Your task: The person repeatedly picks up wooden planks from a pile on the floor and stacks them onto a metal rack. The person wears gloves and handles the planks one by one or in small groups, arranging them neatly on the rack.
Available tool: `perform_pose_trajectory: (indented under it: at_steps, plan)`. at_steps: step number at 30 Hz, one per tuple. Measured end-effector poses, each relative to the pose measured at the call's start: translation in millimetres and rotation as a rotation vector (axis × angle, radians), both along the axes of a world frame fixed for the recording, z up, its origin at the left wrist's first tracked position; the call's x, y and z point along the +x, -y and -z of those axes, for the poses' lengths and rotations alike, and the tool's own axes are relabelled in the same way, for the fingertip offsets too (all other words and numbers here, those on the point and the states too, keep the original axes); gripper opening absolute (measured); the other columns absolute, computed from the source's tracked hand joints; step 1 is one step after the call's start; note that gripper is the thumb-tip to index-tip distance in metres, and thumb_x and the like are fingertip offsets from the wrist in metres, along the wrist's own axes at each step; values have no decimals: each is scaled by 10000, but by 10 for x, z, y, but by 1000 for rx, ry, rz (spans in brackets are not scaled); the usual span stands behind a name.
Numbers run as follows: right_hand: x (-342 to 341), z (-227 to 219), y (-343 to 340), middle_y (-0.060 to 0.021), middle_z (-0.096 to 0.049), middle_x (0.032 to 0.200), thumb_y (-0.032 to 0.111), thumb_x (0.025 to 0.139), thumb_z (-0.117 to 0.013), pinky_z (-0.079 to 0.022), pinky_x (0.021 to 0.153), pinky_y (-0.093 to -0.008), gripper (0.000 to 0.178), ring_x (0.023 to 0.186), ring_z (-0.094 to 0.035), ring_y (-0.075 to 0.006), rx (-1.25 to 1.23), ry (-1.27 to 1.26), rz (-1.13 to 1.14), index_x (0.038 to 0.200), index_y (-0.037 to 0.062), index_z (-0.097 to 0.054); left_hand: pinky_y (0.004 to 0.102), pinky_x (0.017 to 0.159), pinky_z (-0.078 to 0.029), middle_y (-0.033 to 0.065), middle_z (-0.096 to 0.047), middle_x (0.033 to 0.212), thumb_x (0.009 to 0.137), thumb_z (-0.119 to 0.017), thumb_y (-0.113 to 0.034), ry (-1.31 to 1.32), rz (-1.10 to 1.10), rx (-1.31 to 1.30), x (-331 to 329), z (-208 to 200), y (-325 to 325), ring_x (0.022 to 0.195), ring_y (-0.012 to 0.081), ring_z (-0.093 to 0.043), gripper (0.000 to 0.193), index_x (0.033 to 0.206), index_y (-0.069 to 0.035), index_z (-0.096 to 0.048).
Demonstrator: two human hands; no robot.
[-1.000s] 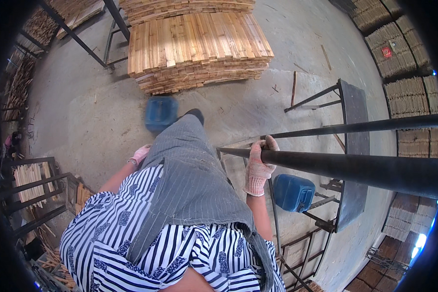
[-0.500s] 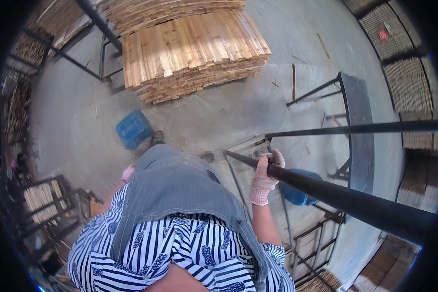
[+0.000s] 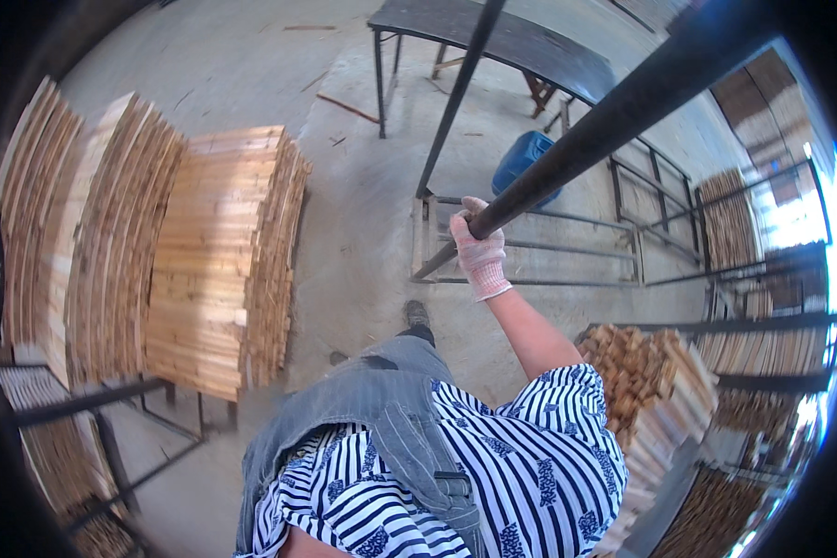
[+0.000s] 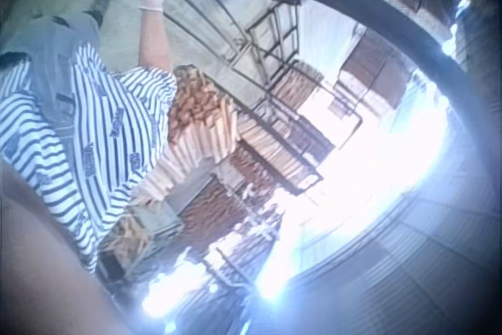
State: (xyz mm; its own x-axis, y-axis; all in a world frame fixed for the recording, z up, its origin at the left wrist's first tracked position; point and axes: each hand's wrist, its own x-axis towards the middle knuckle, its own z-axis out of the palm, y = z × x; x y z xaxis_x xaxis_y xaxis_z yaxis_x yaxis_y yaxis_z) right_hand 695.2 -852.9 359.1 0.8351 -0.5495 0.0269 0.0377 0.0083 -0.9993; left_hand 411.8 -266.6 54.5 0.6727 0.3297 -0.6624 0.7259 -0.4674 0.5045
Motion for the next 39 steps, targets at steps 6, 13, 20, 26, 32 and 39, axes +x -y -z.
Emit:
perform_pose_trajectory:
  at_steps: [6,13,20,26,32,39]
  plan:
    - [56,23,-54,1,-609,933,92,884,-699,-493,744,-260,422,814,-572,-82,-38,-3,162,1274,3,-568,287,584,-467,56,-647,856,871,-611,-147,-75,-143,-402,1798,-717,-9,645,135,-552,421,1275,-29,-591]
    - [223,160,-69,5,-604,862,75,890,-671,-477,681,-251,359,760,-557,-71,-183,44,279,1238,26,-603,320,892,-503,121,-652,1205,906,-608,-158,79,136,-411,3456,-1176,1328,1028,202,-618,464,1339,4,-560]
    - [116,52,-214,-1,-606,860,92,905,-681,-471,661,-244,353,771,-574,-82,-84,147,287,1245,74,-588,391,1065,-445,186,-595,1355,910,-621,-296,175,1205,-302,4338,-1289,2401,1254,352,-567,468,1310,-54,-601]
    - [157,92,-248,28,-559,819,17,910,-646,-442,624,-248,413,720,-519,-54,-349,-16,541,1304,106,-557,339,914,-523,141,-621,1300,917,-634,-166,-226,938,-542,5252,-1750,3466,1078,229,-631,495,1373,-3,-532]
    - [349,328,-450,23,-587,811,31,915,-634,-473,626,-255,399,715,-553,-68,-287,-95,968,1301,97,-560,396,1173,-298,208,-344,1566,913,-699,-101,-17,1154,-921,6315,-1983,4735,1447,300,-340,788,1554,-15,-249]
    - [762,297,-553,8,-596,879,61,866,-677,-496,690,-280,375,777,-576,-88,-236,-141,1507,1230,63,-586,434,1215,-180,178,-211,1631,848,-766,-58,200,1324,-1223,7333,-2845,6061,1512,287,-215,1042,1599,-59,-43]
